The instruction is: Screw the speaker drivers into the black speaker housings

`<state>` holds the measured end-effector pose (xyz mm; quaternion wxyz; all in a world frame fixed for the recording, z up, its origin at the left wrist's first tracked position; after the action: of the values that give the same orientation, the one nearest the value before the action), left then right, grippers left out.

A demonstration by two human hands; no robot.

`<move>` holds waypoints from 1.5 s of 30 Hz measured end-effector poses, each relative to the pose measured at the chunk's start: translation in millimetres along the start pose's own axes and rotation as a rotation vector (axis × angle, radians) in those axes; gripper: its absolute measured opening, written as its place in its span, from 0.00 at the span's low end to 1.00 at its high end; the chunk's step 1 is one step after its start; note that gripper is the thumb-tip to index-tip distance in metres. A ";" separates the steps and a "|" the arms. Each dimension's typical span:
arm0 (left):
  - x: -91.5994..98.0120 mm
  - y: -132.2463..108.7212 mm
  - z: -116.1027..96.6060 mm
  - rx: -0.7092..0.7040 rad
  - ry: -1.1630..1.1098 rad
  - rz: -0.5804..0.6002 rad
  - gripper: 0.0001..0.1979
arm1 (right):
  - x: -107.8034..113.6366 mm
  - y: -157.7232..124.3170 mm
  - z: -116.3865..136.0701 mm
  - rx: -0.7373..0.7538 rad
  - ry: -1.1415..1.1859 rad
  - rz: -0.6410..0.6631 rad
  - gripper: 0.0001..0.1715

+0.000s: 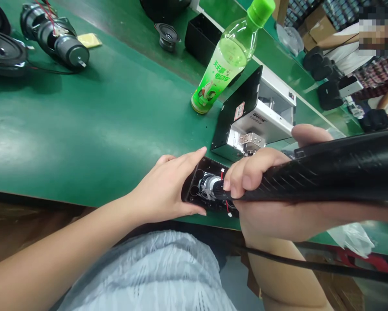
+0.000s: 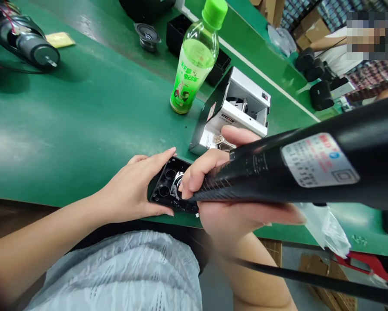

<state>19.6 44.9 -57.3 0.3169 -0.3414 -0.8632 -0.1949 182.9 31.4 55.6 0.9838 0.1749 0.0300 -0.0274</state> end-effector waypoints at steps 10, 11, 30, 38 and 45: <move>1.0 0.0 -1.4 0.004 -0.040 0.000 0.72 | -4.4 -0.6 3.7 0.009 0.034 -0.032 0.35; 1.1 -0.2 -1.5 0.001 -0.037 -0.003 0.72 | -4.9 -1.0 2.7 0.002 0.036 -0.017 0.36; 4.6 1.9 -5.2 0.032 -0.054 0.016 0.70 | -19.9 -24.0 -2.0 0.237 0.003 0.151 0.28; 5.1 2.6 -5.0 0.046 -0.053 0.022 0.72 | -12.6 -27.9 0.3 0.211 0.009 0.154 0.32; 4.4 2.5 -3.6 0.051 -0.061 0.024 0.73 | -10.6 -31.3 0.5 0.200 -0.006 0.125 0.34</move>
<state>20.4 46.8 -51.4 0.3012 -0.3494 -0.8730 -0.1585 170.4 2.3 46.0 0.9612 0.2738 0.0132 0.0308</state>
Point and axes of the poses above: each hand's wrist, its own y-axis towards the middle knuckle, its own x-axis out of the back of the hand, z = x × y, the point moved 5 cm from there along y, towards the middle knuckle, and after that the axes turned 8 degrees about z, right-handed, at the moved point
